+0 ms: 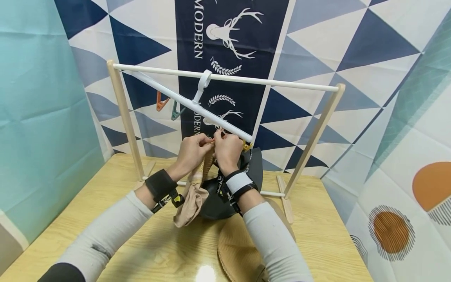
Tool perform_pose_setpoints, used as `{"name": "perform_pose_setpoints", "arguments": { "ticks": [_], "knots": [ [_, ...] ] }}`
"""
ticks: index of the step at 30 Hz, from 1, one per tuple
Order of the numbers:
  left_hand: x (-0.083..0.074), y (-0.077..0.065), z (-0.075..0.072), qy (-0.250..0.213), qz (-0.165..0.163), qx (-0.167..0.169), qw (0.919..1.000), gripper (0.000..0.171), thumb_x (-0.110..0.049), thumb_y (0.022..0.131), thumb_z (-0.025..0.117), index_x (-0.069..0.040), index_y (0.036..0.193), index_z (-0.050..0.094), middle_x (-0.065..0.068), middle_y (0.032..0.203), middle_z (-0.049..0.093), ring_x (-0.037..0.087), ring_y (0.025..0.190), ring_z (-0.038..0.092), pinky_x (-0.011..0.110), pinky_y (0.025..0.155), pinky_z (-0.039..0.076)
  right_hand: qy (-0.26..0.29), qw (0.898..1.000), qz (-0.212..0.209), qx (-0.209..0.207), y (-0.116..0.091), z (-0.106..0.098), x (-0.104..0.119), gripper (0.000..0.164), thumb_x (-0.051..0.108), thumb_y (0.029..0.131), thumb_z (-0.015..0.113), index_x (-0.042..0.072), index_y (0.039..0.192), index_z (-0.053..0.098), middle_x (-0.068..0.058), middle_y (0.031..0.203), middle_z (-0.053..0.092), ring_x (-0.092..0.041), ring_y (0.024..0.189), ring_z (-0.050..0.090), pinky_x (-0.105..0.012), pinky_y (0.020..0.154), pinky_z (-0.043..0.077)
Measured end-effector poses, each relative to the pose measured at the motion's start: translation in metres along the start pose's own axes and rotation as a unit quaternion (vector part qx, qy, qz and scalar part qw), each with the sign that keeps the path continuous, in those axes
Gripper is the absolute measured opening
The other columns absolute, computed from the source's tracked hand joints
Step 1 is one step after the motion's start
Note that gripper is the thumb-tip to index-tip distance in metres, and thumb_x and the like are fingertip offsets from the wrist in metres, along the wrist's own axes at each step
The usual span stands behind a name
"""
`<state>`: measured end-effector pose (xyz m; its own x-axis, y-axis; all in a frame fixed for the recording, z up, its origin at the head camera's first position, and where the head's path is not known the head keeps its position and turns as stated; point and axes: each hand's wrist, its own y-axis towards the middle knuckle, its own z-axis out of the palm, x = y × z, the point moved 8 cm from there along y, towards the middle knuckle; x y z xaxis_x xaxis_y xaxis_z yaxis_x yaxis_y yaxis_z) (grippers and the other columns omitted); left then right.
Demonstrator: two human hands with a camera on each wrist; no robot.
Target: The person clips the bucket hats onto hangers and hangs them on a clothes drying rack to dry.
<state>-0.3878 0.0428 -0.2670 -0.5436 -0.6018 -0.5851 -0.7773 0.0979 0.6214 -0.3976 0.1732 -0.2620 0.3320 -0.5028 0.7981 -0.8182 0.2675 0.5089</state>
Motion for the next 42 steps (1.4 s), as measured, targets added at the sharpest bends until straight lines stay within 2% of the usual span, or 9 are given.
{"name": "perform_pose_setpoints", "arguments": {
  "ticks": [5, 12, 22, 29, 32, 34, 39, 42],
  "knots": [
    [0.006, 0.0, 0.003, -0.015, -0.038, 0.016, 0.999, 0.013, -0.023, 0.092, 0.068, -0.012, 0.094, 0.074, 0.002, 0.085, 0.074, 0.013, 0.065, 0.062, 0.023, 0.055, 0.042, 0.024, 1.0, 0.014, 0.006, -0.001, -0.001, -0.005, 0.05, 0.03, 0.095, 0.059, 0.003, 0.054, 0.064, -0.007, 0.042, 0.056, -0.008, 0.029, 0.049, -0.027, 0.033, 0.043],
    [0.011, -0.002, 0.005, -0.02, -0.071, 0.052, 0.9959, 0.018, -0.029, 0.093, 0.066, -0.013, 0.099, 0.072, 0.003, 0.085, 0.073, 0.016, 0.071, 0.064, 0.024, 0.058, 0.044, 0.028, 0.999, 0.027, 0.032, -0.004, -0.001, -0.009, 0.047, 0.037, 0.094, 0.063, 0.002, 0.063, 0.069, -0.013, 0.05, 0.062, -0.009, 0.032, 0.053, -0.026, 0.035, 0.045],
    [0.013, -0.003, 0.006, -0.037, -0.083, 0.068, 0.9936, 0.02, -0.029, 0.093, 0.066, -0.013, 0.104, 0.071, 0.004, 0.091, 0.074, 0.017, 0.079, 0.068, 0.026, 0.063, 0.048, 0.007, 0.998, 0.024, 0.057, -0.004, -0.003, -0.012, 0.049, 0.044, 0.093, 0.064, 0.001, 0.071, 0.073, -0.019, 0.056, 0.066, -0.009, 0.034, 0.054, -0.024, 0.037, 0.045],
    [0.017, -0.004, 0.005, -0.046, -0.092, 0.065, 0.9926, 0.02, -0.03, 0.093, 0.066, -0.014, 0.103, 0.071, 0.003, 0.093, 0.075, 0.016, 0.084, 0.069, 0.029, 0.071, 0.052, 0.01, 0.997, 0.019, 0.075, -0.009, -0.004, -0.009, 0.046, 0.044, 0.093, 0.064, 0.001, 0.08, 0.075, -0.021, 0.065, 0.069, -0.036, 0.051, 0.065, -0.024, 0.039, 0.047],
    [0.017, -0.005, 0.004, -0.05, -0.089, 0.063, 0.9928, 0.02, -0.03, 0.093, 0.067, -0.014, 0.102, 0.071, 0.002, 0.093, 0.074, 0.015, 0.084, 0.069, 0.03, 0.072, 0.053, 0.016, 0.996, 0.02, 0.082, -0.011, -0.005, -0.009, 0.045, 0.044, 0.093, 0.064, 0.002, 0.084, 0.076, -0.021, 0.069, 0.07, -0.04, 0.056, 0.066, -0.023, 0.04, 0.048],
    [0.017, -0.005, 0.004, -0.052, -0.087, 0.063, 0.9929, 0.02, -0.031, 0.093, 0.067, -0.014, 0.102, 0.071, 0.002, 0.093, 0.074, 0.015, 0.084, 0.068, 0.03, 0.072, 0.053, 0.018, 0.996, 0.019, 0.085, -0.012, -0.005, -0.009, 0.043, 0.042, 0.093, 0.064, 0.002, 0.085, 0.076, -0.023, 0.072, 0.071, -0.038, 0.055, 0.066, -0.023, 0.041, 0.048],
    [0.017, -0.007, 0.002, -0.057, -0.083, 0.068, 0.9925, 0.021, -0.03, 0.093, 0.066, -0.012, 0.103, 0.072, 0.004, 0.093, 0.073, 0.017, 0.083, 0.068, 0.029, 0.071, 0.053, 0.016, 0.996, 0.014, 0.092, -0.015, -0.007, -0.01, 0.039, 0.04, 0.093, 0.065, 0.003, 0.087, 0.076, -0.023, 0.075, 0.071, -0.023, 0.047, 0.064, -0.022, 0.043, 0.048],
    [0.016, -0.009, 0.001, -0.061, -0.083, 0.069, 0.9923, 0.022, -0.03, 0.093, 0.067, -0.011, 0.103, 0.072, 0.005, 0.094, 0.073, 0.018, 0.083, 0.068, 0.028, 0.07, 0.053, 0.022, 0.995, 0.012, 0.099, -0.017, -0.008, -0.011, 0.038, 0.04, 0.093, 0.065, 0.003, 0.091, 0.076, -0.02, 0.073, 0.071, -0.025, 0.05, 0.065, -0.023, 0.044, 0.049]
  ]
}}
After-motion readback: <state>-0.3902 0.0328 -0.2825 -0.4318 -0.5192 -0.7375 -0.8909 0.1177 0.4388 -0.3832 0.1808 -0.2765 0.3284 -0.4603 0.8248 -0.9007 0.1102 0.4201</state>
